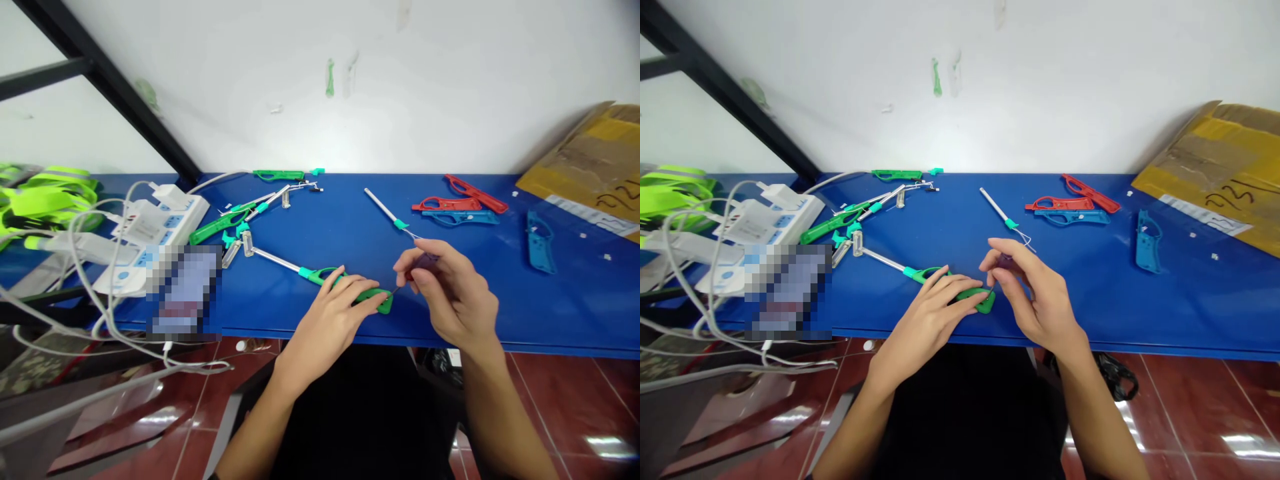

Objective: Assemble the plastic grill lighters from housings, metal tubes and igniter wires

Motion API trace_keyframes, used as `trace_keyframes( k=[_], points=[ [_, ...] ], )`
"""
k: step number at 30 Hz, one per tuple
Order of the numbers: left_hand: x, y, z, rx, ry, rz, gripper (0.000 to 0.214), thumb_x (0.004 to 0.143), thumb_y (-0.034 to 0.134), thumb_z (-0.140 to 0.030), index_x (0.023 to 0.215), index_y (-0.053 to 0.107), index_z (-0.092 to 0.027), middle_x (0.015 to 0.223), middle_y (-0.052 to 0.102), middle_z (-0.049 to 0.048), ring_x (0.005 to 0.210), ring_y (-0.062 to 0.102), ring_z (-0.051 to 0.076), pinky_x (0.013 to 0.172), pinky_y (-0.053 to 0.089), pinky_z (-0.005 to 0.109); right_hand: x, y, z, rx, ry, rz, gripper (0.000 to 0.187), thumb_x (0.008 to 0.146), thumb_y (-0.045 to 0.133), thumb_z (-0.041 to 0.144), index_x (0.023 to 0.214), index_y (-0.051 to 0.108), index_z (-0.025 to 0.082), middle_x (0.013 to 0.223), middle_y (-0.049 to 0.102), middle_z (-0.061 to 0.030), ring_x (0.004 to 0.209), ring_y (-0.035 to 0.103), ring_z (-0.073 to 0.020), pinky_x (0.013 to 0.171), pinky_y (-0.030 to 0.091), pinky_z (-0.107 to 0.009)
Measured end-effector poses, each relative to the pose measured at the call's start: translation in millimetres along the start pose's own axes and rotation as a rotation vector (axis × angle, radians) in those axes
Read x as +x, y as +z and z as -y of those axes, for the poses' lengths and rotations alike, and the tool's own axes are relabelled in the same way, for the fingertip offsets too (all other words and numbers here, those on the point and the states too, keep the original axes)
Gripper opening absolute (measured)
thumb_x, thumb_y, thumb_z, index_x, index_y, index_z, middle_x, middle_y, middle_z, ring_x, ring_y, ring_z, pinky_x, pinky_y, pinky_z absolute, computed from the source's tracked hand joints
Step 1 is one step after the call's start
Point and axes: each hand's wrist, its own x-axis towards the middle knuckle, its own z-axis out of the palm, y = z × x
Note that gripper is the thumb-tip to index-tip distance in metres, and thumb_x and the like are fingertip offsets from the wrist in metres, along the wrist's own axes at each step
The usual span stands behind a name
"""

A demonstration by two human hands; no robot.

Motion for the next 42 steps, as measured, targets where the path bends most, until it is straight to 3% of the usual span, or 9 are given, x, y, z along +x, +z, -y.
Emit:
trace_keyframes(
  k=[7,14,16,19,21,26,31,37,42],
  points=[
    [-0.4,-0.3,0.4,-0.012,-0.005,0.034,0.042,0.109,0.057,-0.013,0.147,0.063,-0.027,0.149,0.067,0.0034,0.143,0.058,0.020,0.137,0.027,0.054,2.6,0.2,5.1,0.047,-0.041,-0.036,0.047,0.110,0.050,0.015,0.150,0.064,0.036,0.122,0.075,-0.0070,0.082,0.072,-0.0179,0.060,0.057,-0.033],
    [-0.4,0.2,0.8,-0.007,0.000,0.022,0.042,0.109,0.057,-0.013,0.148,0.062,-0.027,0.149,0.067,0.0041,0.142,0.059,0.021,0.136,0.029,0.056,4.4,-6.7,7.5,-0.255,-0.212,-0.186,0.062,0.084,0.088,0.010,0.138,0.074,0.037,0.087,0.073,-0.0005,0.072,0.066,-0.0198,0.059,0.057,-0.036],
    [0.1,0.0,0.4,-0.007,-0.001,0.022,0.041,0.109,0.057,-0.013,0.147,0.063,-0.027,0.148,0.068,0.0039,0.142,0.059,0.020,0.136,0.029,0.055,4.3,-4.8,8.2,-0.359,-0.256,-0.203,0.056,0.088,0.085,0.012,0.138,0.075,0.035,0.093,0.075,-0.0027,0.075,0.068,-0.0199,0.062,0.058,-0.036],
    [0.8,0.0,0.2,-0.015,-0.004,0.022,0.038,0.110,0.055,-0.015,0.145,0.064,-0.027,0.147,0.068,0.0041,0.141,0.060,0.019,0.136,0.029,0.054,5.1,1.3,9.6,-0.245,-0.174,-0.135,0.048,0.104,0.062,0.012,0.146,0.070,0.033,0.117,0.079,-0.0075,0.096,0.076,-0.0236,0.079,0.064,-0.042],
    [1.0,0.1,0.5,-0.002,-0.001,0.026,0.038,0.111,0.053,-0.014,0.145,0.063,-0.027,0.146,0.068,0.0047,0.142,0.059,0.020,0.136,0.029,0.055,6.2,6.1,10.0,-0.104,-0.116,-0.148,0.052,0.106,0.057,0.008,0.150,0.066,0.034,0.118,0.079,-0.0056,0.093,0.078,-0.0218,0.078,0.064,-0.041],
    [1.2,0.5,3.7,0.049,0.038,0.038,0.043,0.109,0.052,-0.009,0.146,0.063,-0.027,0.143,0.068,0.0045,0.141,0.058,0.021,0.135,0.029,0.056,8.9,14.3,13.2,-0.156,-0.198,-0.272,0.039,0.091,0.081,0.010,0.121,0.081,0.034,0.097,0.080,-0.0013,0.081,0.073,-0.0221,0.067,0.061,-0.039],
    [0.8,1.5,5.9,0.089,0.057,0.015,0.043,0.109,0.050,-0.009,0.147,0.062,-0.025,0.145,0.067,0.0063,0.141,0.058,0.022,0.133,0.032,0.057,10.2,14.7,22.8,0.032,-0.015,-0.172,0.033,0.108,0.058,0.018,0.129,0.079,0.032,0.110,0.081,-0.0054,0.094,0.078,-0.0246,0.074,0.064,-0.042],
    [1.2,3.8,3.6,0.105,0.060,0.007,0.039,0.111,0.051,-0.013,0.147,0.062,-0.024,0.144,0.069,0.0067,0.141,0.060,0.021,0.134,0.031,0.056,11.0,11.6,17.6,-0.180,-0.102,-0.316,0.034,0.093,0.083,0.019,0.121,0.082,0.038,0.094,0.076,-0.0016,0.083,0.072,-0.0217,0.073,0.063,-0.041],
    [1.8,9.2,4.1,0.086,0.060,-0.077,0.032,0.114,0.053,-0.026,0.143,0.062,-0.020,0.141,0.073,0.0074,0.136,0.065,0.021,0.132,0.035,0.053,9.4,8.6,20.5,0.014,0.015,-0.110,0.037,0.111,0.056,0.025,0.143,0.071,0.034,0.117,0.080,-0.0063,0.094,0.079,-0.0224,0.079,0.066,-0.042]
  ],
)
